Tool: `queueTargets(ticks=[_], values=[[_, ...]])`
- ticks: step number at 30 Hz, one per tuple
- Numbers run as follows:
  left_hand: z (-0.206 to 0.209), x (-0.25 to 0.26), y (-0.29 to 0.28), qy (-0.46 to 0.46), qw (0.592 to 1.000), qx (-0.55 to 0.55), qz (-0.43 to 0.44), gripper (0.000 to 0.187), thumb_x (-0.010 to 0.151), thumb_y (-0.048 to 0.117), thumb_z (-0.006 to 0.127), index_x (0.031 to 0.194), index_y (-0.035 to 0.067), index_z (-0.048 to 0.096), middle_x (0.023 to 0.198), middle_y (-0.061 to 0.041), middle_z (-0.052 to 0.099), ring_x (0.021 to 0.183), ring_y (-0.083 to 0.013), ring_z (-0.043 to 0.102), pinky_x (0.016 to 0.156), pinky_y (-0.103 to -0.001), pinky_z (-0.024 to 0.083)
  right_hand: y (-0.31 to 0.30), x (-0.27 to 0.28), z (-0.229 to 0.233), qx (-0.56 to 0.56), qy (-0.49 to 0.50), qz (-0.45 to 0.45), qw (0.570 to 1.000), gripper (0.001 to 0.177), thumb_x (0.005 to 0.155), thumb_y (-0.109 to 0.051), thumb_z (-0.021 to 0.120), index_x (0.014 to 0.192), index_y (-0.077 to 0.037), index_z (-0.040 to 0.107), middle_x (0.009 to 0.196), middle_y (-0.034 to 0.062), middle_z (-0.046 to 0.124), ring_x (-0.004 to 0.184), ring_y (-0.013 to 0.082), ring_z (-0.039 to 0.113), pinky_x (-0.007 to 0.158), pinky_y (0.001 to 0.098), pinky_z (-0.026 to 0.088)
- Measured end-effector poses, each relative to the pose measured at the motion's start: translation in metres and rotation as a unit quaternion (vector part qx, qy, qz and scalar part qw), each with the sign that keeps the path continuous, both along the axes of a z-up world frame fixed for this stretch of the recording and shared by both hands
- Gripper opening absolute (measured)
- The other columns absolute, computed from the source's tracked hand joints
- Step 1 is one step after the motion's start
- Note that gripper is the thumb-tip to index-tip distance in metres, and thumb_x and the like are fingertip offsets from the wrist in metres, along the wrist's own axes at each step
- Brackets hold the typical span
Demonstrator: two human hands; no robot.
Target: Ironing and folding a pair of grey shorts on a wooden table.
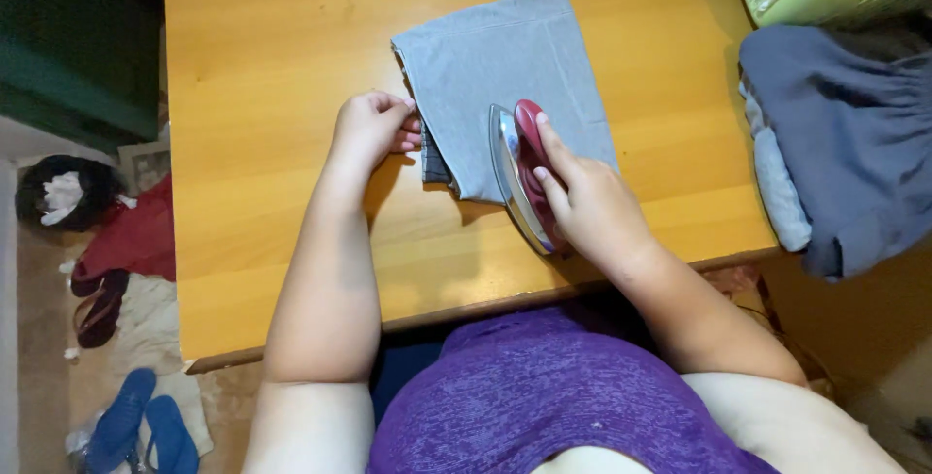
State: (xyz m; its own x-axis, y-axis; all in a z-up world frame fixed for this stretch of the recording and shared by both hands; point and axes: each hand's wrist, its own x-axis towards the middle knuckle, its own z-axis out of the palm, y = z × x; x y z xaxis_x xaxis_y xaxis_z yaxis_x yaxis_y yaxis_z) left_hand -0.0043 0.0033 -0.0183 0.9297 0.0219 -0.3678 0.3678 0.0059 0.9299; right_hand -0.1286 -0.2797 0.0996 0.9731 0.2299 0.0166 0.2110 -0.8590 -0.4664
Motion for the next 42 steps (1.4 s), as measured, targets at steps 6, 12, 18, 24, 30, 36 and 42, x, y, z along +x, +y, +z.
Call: queueTargets(ticks=[6, 12, 18, 24, 30, 36, 42], values=[[-0.032, 0.014, 0.007, 0.025, 0.996, -0.05, -0.076, 0.02, 0.098, 0.016, 0.071, 0.095, -0.003, 0.066, 0.079, -0.01, 0.071, 0.064, -0.0173, 0.07, 0.058, -0.03, 0.061, 0.013, 0.034, -0.001, 0.094, -0.033, 0.004, 0.995, 0.059, 0.102, -0.025, 0.06, 0.157, -0.021, 0.041, 0.102, 0.0291, 0.071, 0.091, 0.047, 0.07, 0.079, 0.0512, 0.055], [-0.06, 0.026, 0.007, 0.019, 0.993, -0.09, -0.079, 0.016, 0.093, 0.007, 0.071, 0.102, -0.003, 0.061, 0.081, -0.015, 0.073, 0.068, -0.0201, 0.073, 0.062, -0.035, 0.065, 0.065, 0.114, 0.005, 0.066, 0.024, -0.036, 0.997, 0.059, 0.101, -0.029, 0.054, 0.158, -0.023, 0.038, 0.099, 0.0293, 0.071, 0.09, 0.0474, 0.069, 0.081, 0.0531, 0.053], [-0.035, 0.026, 0.004, 0.066, 0.991, -0.07, -0.095, 0.023, 0.093, 0.007, 0.067, 0.11, 0.002, 0.053, 0.082, -0.016, 0.071, 0.066, -0.0251, 0.072, 0.056, -0.039, 0.062, 0.093, 0.201, -0.022, 0.018, -0.005, -0.028, 0.999, 0.057, 0.101, -0.032, 0.053, 0.156, -0.026, 0.039, 0.102, 0.028, 0.071, 0.093, 0.0465, 0.069, 0.083, 0.0543, 0.053], [-0.1, 0.047, 0.008, 0.074, 0.986, -0.117, -0.092, 0.021, 0.096, 0.01, 0.065, 0.112, 0.001, 0.056, 0.084, -0.014, 0.072, 0.069, -0.0231, 0.074, 0.06, -0.035, 0.063, 0.097, 0.217, -0.018, 0.032, 0.023, 0.013, 0.999, 0.062, 0.099, -0.032, 0.055, 0.158, -0.028, 0.037, 0.108, 0.0276, 0.07, 0.098, 0.0443, 0.069, 0.085, 0.0501, 0.053], [-0.084, 0.041, 0.002, 0.044, 0.992, -0.098, -0.066, 0.017, 0.093, 0.001, 0.061, 0.109, 0.001, 0.056, 0.083, -0.016, 0.071, 0.067, -0.0235, 0.073, 0.06, -0.036, 0.064, 0.064, 0.16, -0.014, 0.112, 0.014, 0.057, 0.992, 0.059, 0.101, -0.028, 0.056, 0.157, -0.024, 0.038, 0.116, 0.0251, 0.071, 0.102, 0.0414, 0.071, 0.087, 0.0458, 0.054], [-0.068, 0.036, 0.002, 0.033, 0.993, -0.104, -0.054, 0.015, 0.093, 0.0, 0.061, 0.109, 0.0, 0.06, 0.083, -0.012, 0.07, 0.068, -0.0219, 0.073, 0.062, -0.036, 0.065, 0.036, 0.067, 0.006, 0.076, 0.037, 0.047, 0.995, 0.061, 0.102, -0.028, 0.056, 0.16, -0.027, 0.035, 0.111, 0.0284, 0.07, 0.098, 0.0463, 0.069, 0.086, 0.0483, 0.054], [-0.063, 0.029, 0.004, 0.019, 0.992, -0.106, -0.061, 0.013, 0.096, 0.003, 0.063, 0.108, 0.0, 0.061, 0.086, -0.01, 0.071, 0.068, -0.0194, 0.073, 0.063, -0.034, 0.065, 0.026, 0.03, -0.001, 0.072, 0.044, 0.032, 0.996, 0.063, 0.103, -0.027, 0.057, 0.161, -0.027, 0.033, 0.104, 0.0289, 0.071, 0.095, 0.0466, 0.07, 0.083, 0.0493, 0.054]])
